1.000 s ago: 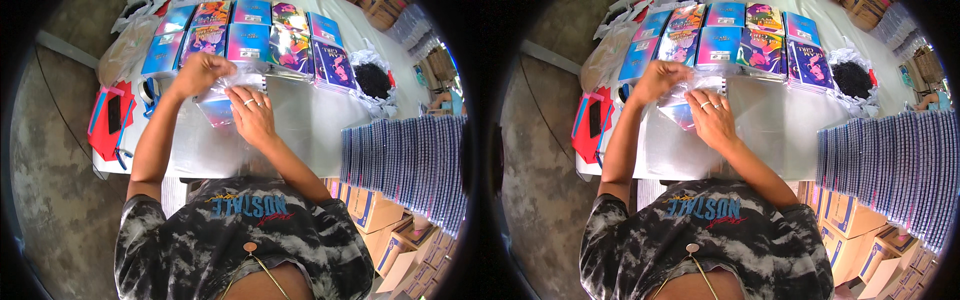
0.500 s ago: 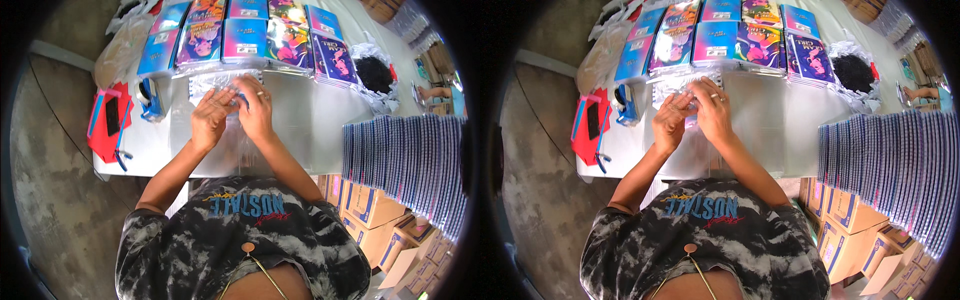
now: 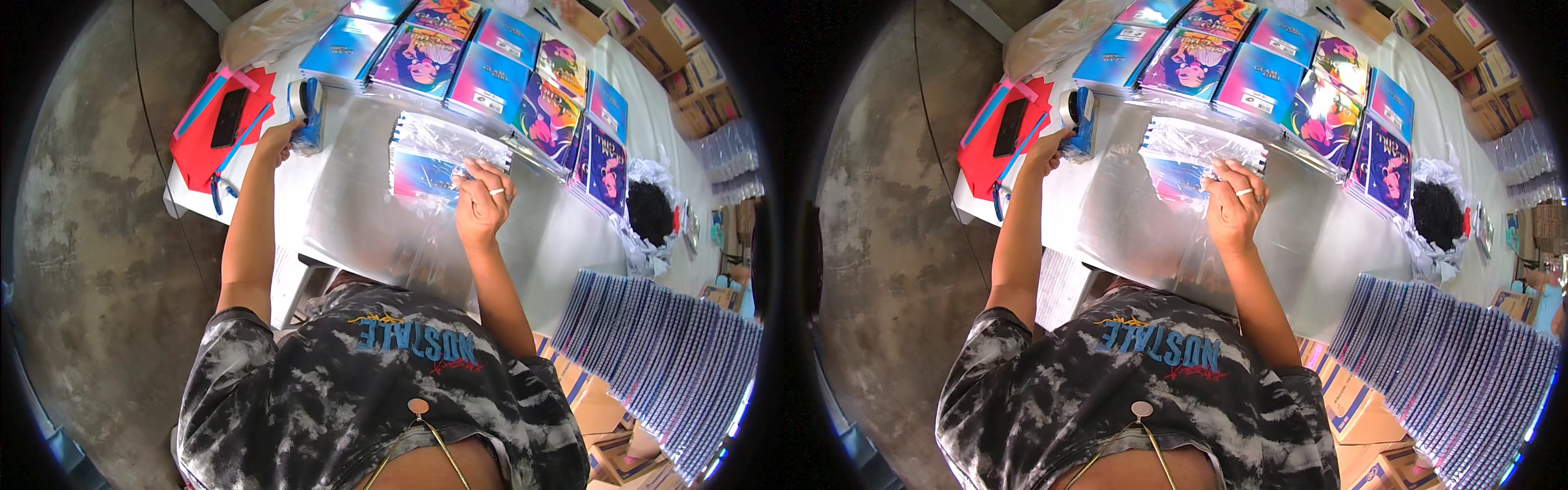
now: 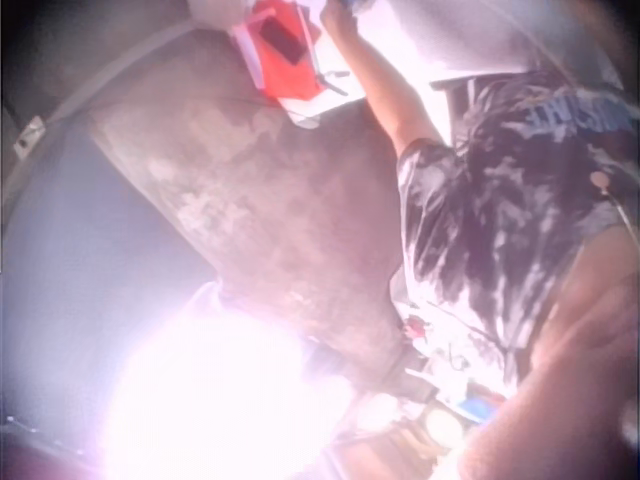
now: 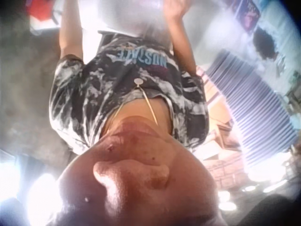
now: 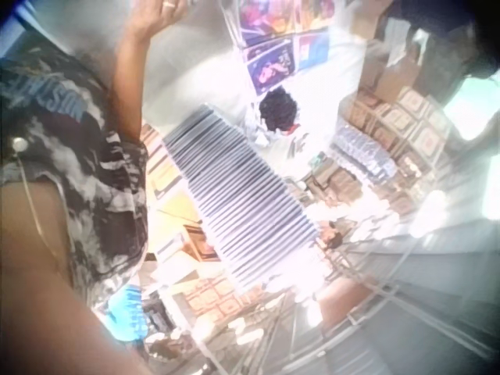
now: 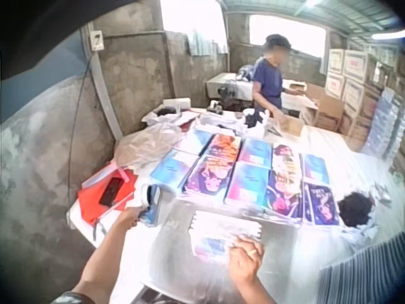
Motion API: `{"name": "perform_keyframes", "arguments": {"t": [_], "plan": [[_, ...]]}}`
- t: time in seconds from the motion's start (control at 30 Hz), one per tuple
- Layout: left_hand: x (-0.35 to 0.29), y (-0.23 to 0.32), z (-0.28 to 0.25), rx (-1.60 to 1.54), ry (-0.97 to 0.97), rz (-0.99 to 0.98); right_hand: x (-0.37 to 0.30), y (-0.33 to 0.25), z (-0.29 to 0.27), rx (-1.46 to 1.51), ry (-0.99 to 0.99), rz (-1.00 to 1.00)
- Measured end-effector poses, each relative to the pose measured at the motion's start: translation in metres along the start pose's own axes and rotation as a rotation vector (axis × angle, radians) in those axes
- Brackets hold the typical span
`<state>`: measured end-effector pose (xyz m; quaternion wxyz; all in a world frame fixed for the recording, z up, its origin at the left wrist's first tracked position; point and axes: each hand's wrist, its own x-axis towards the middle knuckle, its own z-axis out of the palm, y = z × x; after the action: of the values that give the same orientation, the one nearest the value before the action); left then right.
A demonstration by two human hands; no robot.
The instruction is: The person repeatedly picks up spiral-bound notebooks, places them into clear plastic sleeves, and seals the sleeves. The person stacks the packaged notebooks on the table and continues the process with additional notebooks from a nearby pile.
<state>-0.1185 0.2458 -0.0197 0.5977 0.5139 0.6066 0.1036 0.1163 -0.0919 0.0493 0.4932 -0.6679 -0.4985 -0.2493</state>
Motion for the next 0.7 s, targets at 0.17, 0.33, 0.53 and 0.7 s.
{"name": "perform_keyframes", "arguments": {"t": [0.17,0.33,0.53,0.7], "plan": [[-0.062,-0.027,0.019,-0.731,-0.53,0.47,-0.002,0.004,-0.002,-0.065,0.001,0.005],[-0.03,-0.071,-0.004,0.442,0.71,0.568,-0.003,0.003,0.001,-0.011,-0.011,0.031],[-0.248,0.039,0.171,-0.138,-0.237,0.603,-0.006,0.006,0.0,-0.031,-0.017,0.025],[-0.173,-0.097,0.224,-0.058,-0.227,0.187,0.007,0.001,-0.009,0.071,-0.138,0.082]]}}
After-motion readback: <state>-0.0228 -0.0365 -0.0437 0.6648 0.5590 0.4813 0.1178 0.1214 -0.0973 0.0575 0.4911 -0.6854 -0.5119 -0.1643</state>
